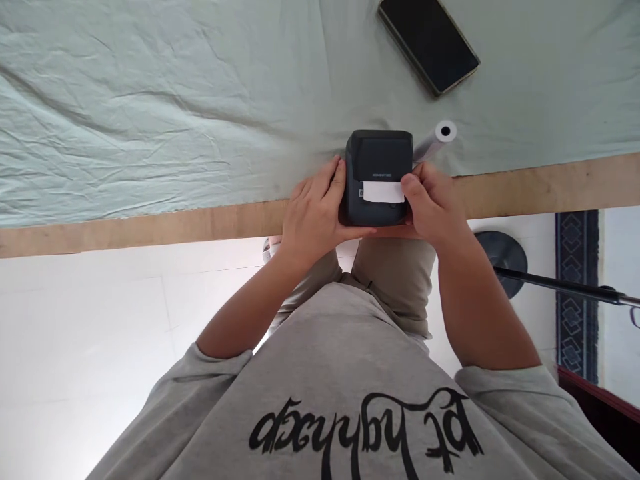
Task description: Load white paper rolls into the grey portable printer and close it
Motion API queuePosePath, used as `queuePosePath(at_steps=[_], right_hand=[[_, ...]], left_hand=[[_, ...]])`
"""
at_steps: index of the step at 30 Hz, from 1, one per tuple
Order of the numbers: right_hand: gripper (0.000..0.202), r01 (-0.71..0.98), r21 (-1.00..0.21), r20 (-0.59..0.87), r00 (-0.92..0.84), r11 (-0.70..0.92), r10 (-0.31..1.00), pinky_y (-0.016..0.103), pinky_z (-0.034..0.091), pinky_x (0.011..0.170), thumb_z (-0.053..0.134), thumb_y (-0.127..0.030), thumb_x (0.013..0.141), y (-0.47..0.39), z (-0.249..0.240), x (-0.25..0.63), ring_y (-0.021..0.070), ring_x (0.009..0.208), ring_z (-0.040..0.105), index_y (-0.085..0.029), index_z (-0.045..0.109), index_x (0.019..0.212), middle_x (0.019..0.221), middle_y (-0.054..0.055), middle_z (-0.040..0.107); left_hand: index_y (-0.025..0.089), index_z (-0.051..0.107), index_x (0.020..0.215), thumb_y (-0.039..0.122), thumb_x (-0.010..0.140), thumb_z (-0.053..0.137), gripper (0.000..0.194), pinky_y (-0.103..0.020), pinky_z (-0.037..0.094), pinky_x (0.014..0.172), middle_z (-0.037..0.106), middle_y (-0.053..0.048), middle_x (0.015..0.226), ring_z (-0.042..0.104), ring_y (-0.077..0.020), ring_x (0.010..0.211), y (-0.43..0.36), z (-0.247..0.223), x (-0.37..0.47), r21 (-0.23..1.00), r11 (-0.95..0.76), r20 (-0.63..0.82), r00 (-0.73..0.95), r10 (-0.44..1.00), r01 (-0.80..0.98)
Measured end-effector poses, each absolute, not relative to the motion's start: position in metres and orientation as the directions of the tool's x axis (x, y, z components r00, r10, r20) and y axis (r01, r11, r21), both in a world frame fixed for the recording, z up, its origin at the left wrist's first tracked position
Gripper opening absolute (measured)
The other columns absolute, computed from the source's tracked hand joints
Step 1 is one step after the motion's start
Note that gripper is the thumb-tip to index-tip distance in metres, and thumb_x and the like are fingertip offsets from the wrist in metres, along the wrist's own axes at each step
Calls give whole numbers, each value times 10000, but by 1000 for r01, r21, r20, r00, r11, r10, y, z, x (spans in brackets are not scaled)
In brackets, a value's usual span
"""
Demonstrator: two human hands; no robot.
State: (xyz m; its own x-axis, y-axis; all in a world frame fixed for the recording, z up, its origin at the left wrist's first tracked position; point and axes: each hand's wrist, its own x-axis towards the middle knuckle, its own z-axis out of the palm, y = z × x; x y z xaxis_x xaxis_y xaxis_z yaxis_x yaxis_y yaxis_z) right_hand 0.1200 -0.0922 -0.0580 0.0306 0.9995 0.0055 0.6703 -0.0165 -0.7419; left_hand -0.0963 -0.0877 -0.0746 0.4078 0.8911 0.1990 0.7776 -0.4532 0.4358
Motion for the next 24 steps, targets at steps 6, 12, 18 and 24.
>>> queuePosePath(at_steps=[6,12,18,24], right_hand=[[559,680,-732,-40,14,-38,999,356,337,608,407,-789,891,-91,-51,118,137,584,418,-258,327,738,631,-30,454],[430,612,-784,-50,102,-103,993,348,329,615,544,-585,916,-94,-53,114,135,587,387,-254,337,734,630,-33,419],[372,671,-741,123,196,-42,973,339,397,627,630,-454,879,-90,-30,100,144,613,440,-265,339,745,629,-46,382],[234,698,-713,251,171,62,953,367,481,634,556,-330,912,-74,2,90,170,600,607,-278,381,765,676,-37,477]], left_hand=[[84,500,1496,722,719,768,1040,-488,442,1123,551,-210,1508,585,-380,1330,-86,-73,-94,471,-420,187,377,907,776],[52,480,1496,724,718,755,1064,-487,432,1145,506,-232,1542,553,-394,1368,-87,-68,-95,511,-398,151,376,914,762],[125,480,1490,699,859,610,863,-492,403,1176,518,-198,1542,517,-374,1414,-88,-64,-97,564,-355,126,347,929,746],[142,489,1474,688,880,575,811,-515,408,1160,543,-190,1519,532,-385,1389,-88,-64,-97,553,-383,146,366,919,740]])
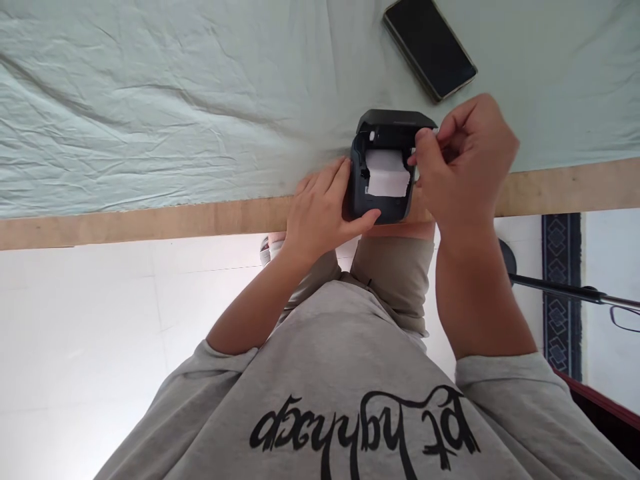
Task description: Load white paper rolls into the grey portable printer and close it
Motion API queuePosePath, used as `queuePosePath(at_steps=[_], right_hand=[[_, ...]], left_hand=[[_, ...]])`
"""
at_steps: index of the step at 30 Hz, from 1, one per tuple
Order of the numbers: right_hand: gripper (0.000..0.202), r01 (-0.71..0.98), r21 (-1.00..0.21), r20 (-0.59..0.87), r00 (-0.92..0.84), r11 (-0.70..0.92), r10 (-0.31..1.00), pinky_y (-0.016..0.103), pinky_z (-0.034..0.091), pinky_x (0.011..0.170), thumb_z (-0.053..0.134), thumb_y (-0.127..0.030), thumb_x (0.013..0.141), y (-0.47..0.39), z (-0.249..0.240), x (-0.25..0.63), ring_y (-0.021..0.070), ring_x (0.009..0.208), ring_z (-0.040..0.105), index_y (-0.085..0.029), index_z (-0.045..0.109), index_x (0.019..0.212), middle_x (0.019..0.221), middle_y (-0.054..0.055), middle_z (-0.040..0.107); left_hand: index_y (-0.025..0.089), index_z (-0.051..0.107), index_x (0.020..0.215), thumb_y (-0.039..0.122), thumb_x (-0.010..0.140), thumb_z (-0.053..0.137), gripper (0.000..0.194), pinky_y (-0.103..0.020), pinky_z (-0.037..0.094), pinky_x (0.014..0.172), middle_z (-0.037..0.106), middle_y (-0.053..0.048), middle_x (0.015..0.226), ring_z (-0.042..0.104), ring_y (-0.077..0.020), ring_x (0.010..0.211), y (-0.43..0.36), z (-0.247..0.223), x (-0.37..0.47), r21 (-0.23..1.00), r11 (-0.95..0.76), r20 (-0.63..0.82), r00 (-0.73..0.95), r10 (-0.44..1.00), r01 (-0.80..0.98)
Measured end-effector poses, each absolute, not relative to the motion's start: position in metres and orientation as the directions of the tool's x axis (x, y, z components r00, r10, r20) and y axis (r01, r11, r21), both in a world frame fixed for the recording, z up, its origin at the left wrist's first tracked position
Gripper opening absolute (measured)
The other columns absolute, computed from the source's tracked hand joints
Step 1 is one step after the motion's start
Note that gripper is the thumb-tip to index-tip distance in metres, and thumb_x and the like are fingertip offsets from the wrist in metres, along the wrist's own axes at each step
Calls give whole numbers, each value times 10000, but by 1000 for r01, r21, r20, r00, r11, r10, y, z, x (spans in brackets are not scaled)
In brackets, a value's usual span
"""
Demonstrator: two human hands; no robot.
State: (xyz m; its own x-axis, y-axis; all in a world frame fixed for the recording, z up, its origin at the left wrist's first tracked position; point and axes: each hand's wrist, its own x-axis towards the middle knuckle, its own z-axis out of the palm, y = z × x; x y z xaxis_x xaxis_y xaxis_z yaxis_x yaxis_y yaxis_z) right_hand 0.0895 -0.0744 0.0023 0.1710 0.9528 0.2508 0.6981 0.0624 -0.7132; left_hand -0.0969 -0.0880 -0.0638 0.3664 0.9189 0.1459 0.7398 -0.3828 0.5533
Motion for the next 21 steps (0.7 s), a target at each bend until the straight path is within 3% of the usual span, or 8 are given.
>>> queuePosePath(at_steps=[2,4,7,10,14,17,19,21], right_hand=[[164,765,-639,244,95,86,965,388,518,700,549,-315,917,-69,6,90,174,635,626,-275,444,798,760,-17,578],[10,871,-483,172,1,83,985,425,531,804,565,-258,894,-63,8,88,192,715,640,-267,561,898,894,8,678],[210,981,-190,-68,-59,46,996,498,516,868,598,-209,865,-52,12,81,249,849,647,-278,678,1047,927,37,700],[266,996,-60,-235,-79,67,969,520,510,842,644,-202,850,-38,20,71,258,853,632,-302,720,1084,808,27,609],[327,992,-24,-345,-127,126,930,526,502,849,724,-137,764,-23,31,63,257,862,613,-292,734,1052,716,4,496],[342,989,-52,-340,-149,139,929,501,496,863,721,-114,743,-25,42,69,236,876,607,-287,716,1038,799,10,596],[333,969,-190,-248,-200,155,948,450,482,853,710,-131,747,-33,51,81,190,852,595,-279,698,1045,959,7,689],[270,875,-460,-75,-207,150,976,372,448,756,689,-180,747,-42,55,98,126,756,555,-254,682,1007,1016,14,709]], left_hand=[[149,495,1474,681,880,580,802,-501,416,1152,554,-182,1512,538,-374,1383,-88,-64,-97,549,-381,148,362,920,744],[161,502,1477,680,883,573,792,-490,424,1140,560,-169,1510,541,-362,1382,-88,-63,-96,546,-383,148,365,919,745],[168,507,1479,692,883,561,795,-482,427,1133,570,-158,1504,548,-356,1373,-89,-63,-96,541,-386,151,365,919,747],[146,500,1481,716,889,539,823,-466,420,1137,574,-170,1495,554,-354,1363,-88,-64,-97,531,-390,153,368,917,752],[96,460,1502,765,950,361,873,-463,396,1140,540,-210,1513,528,-360,1384,-89,-67,-101,523,-439,175,412,894,730],[88,453,1508,781,971,92,948,-451,384,1129,529,-214,1519,543,-344,1362,-89,-68,-103,537,-460,201,422,884,707],[72,460,1503,789,950,1,1015,-435,380,1123,537,-221,1506,551,-338,1348,-90,-67,-104,547,-462,212,419,883,698],[60,462,1500,785,946,-15,1029,-434,377,1121,540,-227,1498,551,-341,1342,-90,-66,-104,555,-462,214,418,883,692]])
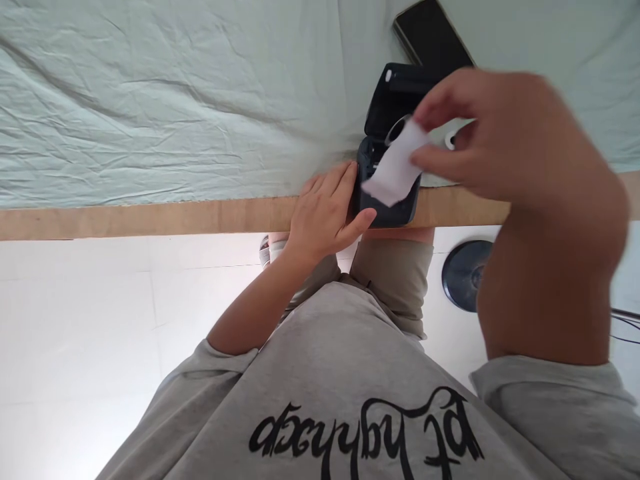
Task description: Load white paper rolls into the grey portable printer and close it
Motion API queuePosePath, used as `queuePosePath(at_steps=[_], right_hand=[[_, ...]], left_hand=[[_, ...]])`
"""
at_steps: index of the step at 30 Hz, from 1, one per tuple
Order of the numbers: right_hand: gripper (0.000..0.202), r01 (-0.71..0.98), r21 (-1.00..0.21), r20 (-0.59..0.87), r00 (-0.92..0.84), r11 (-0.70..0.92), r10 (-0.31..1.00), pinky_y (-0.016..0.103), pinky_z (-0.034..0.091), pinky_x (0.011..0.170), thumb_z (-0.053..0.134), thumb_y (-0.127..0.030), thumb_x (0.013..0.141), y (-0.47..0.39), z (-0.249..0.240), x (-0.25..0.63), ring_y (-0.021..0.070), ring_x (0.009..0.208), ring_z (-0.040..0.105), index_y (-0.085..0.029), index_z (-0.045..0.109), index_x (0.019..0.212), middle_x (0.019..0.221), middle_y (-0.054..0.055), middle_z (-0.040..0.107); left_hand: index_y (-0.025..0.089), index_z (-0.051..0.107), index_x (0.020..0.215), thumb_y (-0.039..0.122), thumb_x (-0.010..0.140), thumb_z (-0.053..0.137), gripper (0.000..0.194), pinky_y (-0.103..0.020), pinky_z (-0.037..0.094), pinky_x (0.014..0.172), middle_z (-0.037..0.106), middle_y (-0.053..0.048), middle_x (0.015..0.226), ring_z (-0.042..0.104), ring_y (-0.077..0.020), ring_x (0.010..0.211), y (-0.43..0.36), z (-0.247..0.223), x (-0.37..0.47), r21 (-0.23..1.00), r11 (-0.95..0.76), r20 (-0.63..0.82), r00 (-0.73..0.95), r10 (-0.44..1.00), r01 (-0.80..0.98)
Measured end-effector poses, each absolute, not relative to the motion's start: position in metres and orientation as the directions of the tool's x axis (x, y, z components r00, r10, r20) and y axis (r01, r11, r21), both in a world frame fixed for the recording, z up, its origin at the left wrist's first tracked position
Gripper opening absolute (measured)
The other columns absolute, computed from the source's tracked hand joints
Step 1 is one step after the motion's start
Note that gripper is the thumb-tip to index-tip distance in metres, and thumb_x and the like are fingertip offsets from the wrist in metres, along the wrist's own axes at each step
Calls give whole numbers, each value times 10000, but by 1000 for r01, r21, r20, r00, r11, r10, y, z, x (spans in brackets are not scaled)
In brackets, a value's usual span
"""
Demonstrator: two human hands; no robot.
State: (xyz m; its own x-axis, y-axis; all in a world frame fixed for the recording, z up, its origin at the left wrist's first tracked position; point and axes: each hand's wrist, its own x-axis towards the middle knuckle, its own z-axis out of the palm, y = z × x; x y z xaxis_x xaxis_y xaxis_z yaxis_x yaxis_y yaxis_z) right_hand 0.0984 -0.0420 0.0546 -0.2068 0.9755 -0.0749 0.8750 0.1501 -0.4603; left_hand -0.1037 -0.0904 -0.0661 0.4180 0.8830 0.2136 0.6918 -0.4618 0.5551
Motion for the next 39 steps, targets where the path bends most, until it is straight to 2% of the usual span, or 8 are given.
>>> queuePosePath(at_steps=[3,7,13,17,24,29,35,39], right_hand=[[289,439,-896,16,195,-73,981,279,226,524,518,-144,706,-48,45,125,77,594,450,-234,605,967,841,9,630],[259,16,-913,-342,511,-407,789,341,84,490,258,-122,845,-43,10,149,80,435,302,-231,488,799,682,3,463],[217,458,-839,13,556,-294,831,339,362,522,638,-196,789,-43,-35,170,98,492,413,-260,431,795,668,-51,457],[317,781,-566,222,452,-263,864,425,473,795,734,-190,736,-45,-46,185,192,798,583,-251,429,797,856,33,587],[527,839,-531,294,313,-118,903,420,487,915,702,-144,717,-51,-50,198,249,1023,630,-169,521,1212,1150,137,644],[302,857,-509,597,284,80,751,458,475,987,608,-203,816,-69,-36,169,249,1085,613,-204,553,1113,1113,98,587],[439,815,-578,267,153,31,952,401,452,1095,652,-207,843,-66,-37,124,244,1280,533,-201,560,1273,1327,169,573],[439,804,-594,243,182,-1,953,380,436,1090,610,-151,865,-60,-47,127,217,1120,574,-190,616,1303,1172,150,574]], left_hand=[[74,458,1505,775,955,-5,1004,-446,375,1121,533,-217,1508,549,-345,1335,-91,-65,-104,562,-456,200,421,885,691],[71,460,1504,777,953,-6,1010,-452,385,1104,535,-221,1503,558,-350,1316,-90,-64,-103,552,-455,192,424,885,699],[59,483,1478,789,939,-28,1042,-442,390,1106,553,-232,1482,556,-348,1332,-89,-67,-102,529,-457,207,414,887,715],[96,470,1491,788,942,-20,1010,-446,394,1100,551,-212,1489,540,-343,1350,-88,-67,-101,531,-451,195,414,889,717],[101,468,1489,790,942,-7,1000,-453,400,1088,567,-214,1466,549,-349,1327,-88,-66,-99,532,-441,196,402,894,722],[95,463,1487,785,943,-14,1000,-446,399,1086,566,-219,1467,548,-348,1333,-88,-67,-99,512,-447,192,410,892,734],[113,457,1490,783,944,-18,986,-435,405,1082,563,-209,1472,546,-340,1342,-89,-66,-98,490,-436,186,398,898,755],[107,469,1475,781,942,-30,993,-414,395,1091,571,-204,1458,555,-327,1331,-89,-66,-98,483,-436,186,397,899,760]])
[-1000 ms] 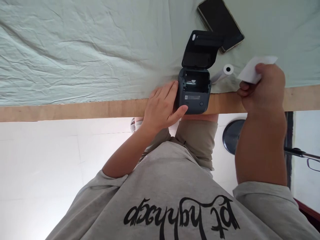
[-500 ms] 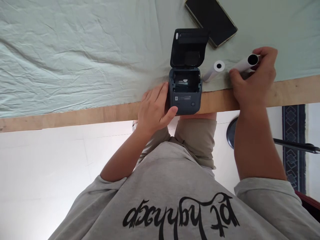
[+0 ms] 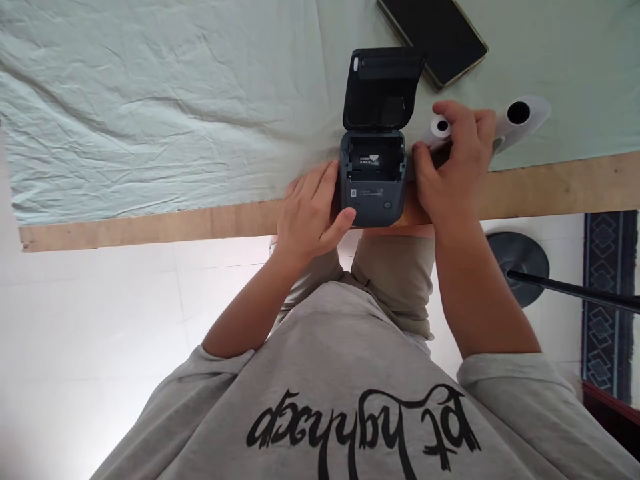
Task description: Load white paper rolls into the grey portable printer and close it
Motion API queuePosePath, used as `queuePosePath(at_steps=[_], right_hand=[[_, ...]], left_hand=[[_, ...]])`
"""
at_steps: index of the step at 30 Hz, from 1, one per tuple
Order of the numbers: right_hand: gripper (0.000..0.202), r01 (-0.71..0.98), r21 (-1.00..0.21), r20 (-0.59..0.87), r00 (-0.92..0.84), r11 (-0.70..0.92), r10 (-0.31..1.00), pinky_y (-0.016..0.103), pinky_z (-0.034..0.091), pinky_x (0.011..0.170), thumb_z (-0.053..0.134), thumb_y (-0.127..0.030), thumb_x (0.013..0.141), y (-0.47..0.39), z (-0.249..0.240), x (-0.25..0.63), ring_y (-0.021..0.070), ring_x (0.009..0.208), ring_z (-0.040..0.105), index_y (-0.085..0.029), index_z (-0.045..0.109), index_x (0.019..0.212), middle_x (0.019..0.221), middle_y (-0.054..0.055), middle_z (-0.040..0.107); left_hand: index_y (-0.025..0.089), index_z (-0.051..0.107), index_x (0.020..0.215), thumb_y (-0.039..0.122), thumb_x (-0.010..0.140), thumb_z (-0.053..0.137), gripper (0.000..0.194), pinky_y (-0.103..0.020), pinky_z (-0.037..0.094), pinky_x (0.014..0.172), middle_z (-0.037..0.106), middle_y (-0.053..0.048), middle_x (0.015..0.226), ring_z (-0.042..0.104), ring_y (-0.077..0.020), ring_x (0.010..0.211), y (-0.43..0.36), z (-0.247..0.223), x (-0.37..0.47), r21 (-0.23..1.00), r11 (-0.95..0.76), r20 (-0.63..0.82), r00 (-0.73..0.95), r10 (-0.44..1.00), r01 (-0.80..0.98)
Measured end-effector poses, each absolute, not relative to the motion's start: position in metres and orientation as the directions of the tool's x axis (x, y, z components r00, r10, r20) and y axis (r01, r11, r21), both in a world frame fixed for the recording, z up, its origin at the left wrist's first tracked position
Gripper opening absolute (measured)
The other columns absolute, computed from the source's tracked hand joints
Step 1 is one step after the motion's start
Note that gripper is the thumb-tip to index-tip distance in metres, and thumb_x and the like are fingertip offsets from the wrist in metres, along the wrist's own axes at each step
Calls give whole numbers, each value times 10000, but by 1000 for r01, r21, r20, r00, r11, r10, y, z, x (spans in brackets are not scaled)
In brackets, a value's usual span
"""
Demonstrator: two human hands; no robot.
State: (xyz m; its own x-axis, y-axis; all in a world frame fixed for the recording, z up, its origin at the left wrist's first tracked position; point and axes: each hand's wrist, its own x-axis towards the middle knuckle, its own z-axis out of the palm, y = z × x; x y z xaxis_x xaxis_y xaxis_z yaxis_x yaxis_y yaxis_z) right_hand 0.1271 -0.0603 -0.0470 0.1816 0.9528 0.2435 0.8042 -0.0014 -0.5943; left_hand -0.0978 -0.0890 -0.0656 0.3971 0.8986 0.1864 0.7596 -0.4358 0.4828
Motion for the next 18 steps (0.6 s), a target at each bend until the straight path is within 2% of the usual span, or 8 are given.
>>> queuePosePath(at_steps=[3,7,9,13,18], right_hand=[[473,780,-617,319,129,102,939,395,478,1037,636,-159,836,-59,-56,136,216,1075,588,-215,620,1306,1117,114,598],[585,663,-728,384,185,174,905,377,552,821,668,-157,755,-60,-69,140,198,928,632,-289,525,1307,1113,58,630],[515,622,-757,402,203,199,893,383,552,784,673,-208,783,-62,-70,139,198,900,649,-326,486,1249,1118,39,637],[299,664,-695,460,116,276,880,440,543,846,667,-320,840,-68,-59,130,254,1001,669,-313,540,1111,1126,46,676],[222,746,-552,439,-120,372,891,498,518,991,617,-250,863,-60,-36,115,267,1081,682,-344,647,1061,1136,0,744]], left_hand=[[97,468,1472,773,955,-6,974,-426,397,1082,573,-217,1451,558,-337,1322,-89,-67,-98,488,-442,199,398,896,753],[69,487,1449,755,974,18,957,-433,410,1049,591,-227,1426,583,-347,1278,-88,-68,-98,490,-456,233,392,890,743],[72,488,1447,755,975,21,953,-436,409,1045,592,-224,1426,589,-346,1265,-88,-68,-97,492,-460,238,394,888,739],[97,485,1452,761,972,19,943,-435,406,1039,593,-209,1431,592,-343,1267,-88,-68,-97,496,-455,232,392,890,740],[88,476,1462,758,977,40,935,-447,404,1050,589,-220,1431,579,-353,1285,-89,-69,-98,503,-458,236,393,889,733]])
